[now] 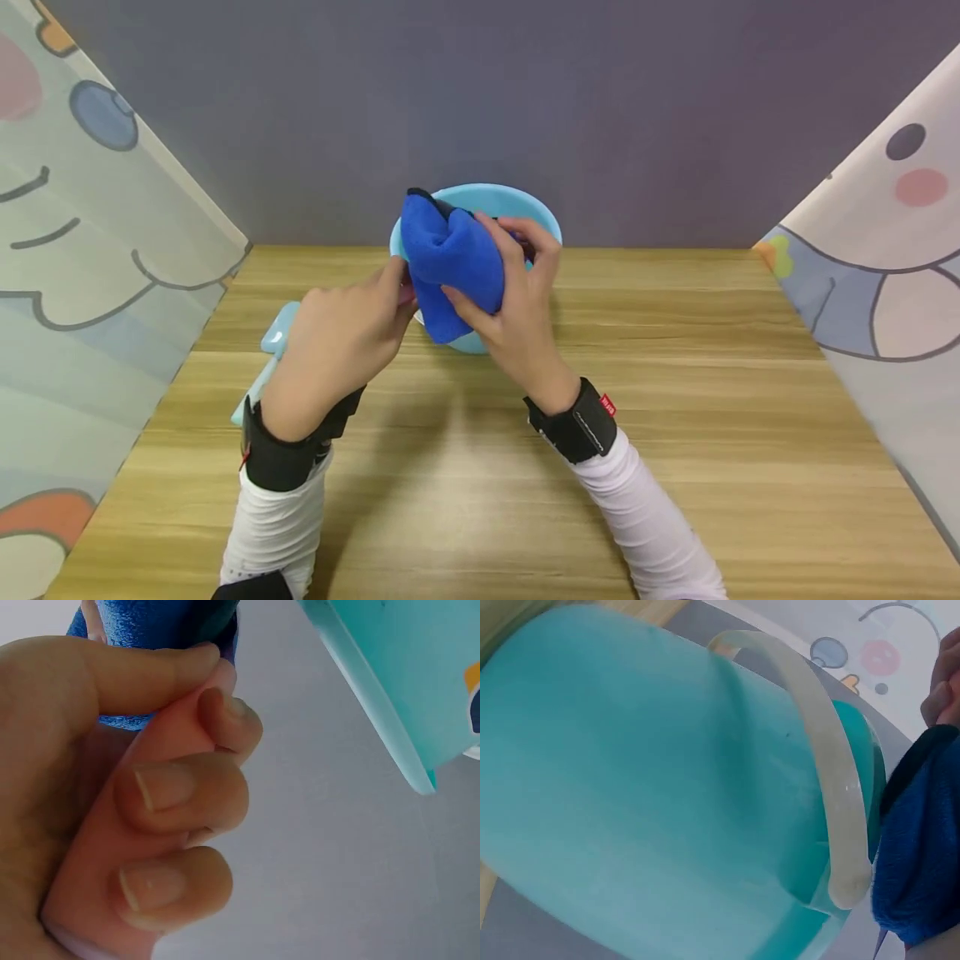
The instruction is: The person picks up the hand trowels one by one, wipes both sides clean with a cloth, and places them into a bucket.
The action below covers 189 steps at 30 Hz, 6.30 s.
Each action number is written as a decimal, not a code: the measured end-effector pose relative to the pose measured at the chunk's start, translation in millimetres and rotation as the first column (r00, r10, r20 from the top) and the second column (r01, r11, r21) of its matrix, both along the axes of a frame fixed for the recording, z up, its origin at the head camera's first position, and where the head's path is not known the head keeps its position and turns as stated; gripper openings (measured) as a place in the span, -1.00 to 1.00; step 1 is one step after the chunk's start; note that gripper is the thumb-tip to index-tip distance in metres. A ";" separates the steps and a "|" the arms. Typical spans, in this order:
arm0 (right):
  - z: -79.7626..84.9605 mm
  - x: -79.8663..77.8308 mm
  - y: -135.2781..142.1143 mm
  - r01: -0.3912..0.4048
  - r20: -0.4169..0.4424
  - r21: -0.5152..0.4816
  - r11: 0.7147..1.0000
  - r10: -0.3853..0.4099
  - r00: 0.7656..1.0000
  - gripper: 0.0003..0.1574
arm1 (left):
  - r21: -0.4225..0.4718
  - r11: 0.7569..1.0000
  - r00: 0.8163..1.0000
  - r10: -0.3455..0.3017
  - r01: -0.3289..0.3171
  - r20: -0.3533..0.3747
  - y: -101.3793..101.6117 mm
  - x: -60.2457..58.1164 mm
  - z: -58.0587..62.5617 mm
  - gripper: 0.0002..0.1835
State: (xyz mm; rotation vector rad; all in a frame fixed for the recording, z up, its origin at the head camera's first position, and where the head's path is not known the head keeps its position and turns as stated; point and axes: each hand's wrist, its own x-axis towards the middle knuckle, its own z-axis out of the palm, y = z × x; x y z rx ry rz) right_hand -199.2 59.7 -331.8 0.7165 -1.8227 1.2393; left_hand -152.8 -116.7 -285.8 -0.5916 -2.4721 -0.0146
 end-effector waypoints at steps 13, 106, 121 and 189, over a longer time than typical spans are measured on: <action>3.6 19.2 -12.8 0.216 -0.362 0.322 0.922 -0.091 0.928 -0.60 | 0.052 0.998 0.999 0.037 -0.037 0.016 -2.6 8.9 3.5 -0.68; 23.6 21.9 19.5 0.168 -0.006 0.359 0.918 -0.178 0.984 -0.24 | -0.011 1.000 0.997 -0.015 0.014 -0.080 6.8 12.2 6.5 -0.58; 23.3 21.5 23.0 0.228 -0.037 0.421 0.878 -0.235 0.971 -0.29 | -0.025 1.000 0.999 -0.018 0.017 -0.050 4.0 14.6 5.6 -0.60; 29.6 23.8 29.2 0.271 -0.021 0.288 0.918 -0.277 0.961 -0.64 | -0.049 0.999 0.986 -0.029 0.021 -0.163 4.8 15.3 8.4 -0.58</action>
